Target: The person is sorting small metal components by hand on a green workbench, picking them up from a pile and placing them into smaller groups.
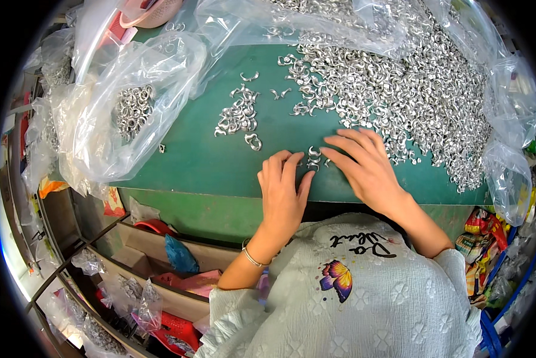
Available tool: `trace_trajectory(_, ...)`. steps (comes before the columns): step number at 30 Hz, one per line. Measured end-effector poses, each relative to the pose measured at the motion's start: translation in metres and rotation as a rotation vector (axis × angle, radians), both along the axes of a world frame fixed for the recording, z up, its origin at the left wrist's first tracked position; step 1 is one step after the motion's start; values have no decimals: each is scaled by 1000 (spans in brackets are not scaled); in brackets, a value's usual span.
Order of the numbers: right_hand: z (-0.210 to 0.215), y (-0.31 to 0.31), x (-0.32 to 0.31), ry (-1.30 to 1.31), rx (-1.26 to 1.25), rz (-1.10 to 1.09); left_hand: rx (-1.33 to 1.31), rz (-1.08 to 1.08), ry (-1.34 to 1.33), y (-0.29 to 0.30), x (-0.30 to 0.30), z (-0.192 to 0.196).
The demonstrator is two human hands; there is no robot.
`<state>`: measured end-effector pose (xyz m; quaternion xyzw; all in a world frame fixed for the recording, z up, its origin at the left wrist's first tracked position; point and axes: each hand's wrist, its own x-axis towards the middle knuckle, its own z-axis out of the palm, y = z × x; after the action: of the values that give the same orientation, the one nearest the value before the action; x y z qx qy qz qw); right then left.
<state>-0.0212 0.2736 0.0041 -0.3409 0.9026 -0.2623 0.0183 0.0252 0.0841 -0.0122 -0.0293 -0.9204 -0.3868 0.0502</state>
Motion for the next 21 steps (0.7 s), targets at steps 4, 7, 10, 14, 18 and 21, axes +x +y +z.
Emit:
trace_trajectory(4, -9, -22, -19, 85, 85, 63, 3, 15, -6, -1, 0, 4)
trace_trajectory(7, -13, -9, -24, 69, 57, -25, 11, 5, 71, -10, 6, -6)
trace_trajectory(10, -15, -4, -27, 162, 48, -190, 5, 43, 131, -13, 2, -8)
trace_trajectory(14, -7, -6, -22, 201, -4, -238, 6, 90, 104, -9, -8, -12)
trace_trajectory(18, -4, 3, 1, 115, 14, -164, -40, -8, 89, -4, -11, -1)
trace_trajectory(21, -13, 8, 5, 106, 10, -144, -88, -4, 106, -11, -9, -8)
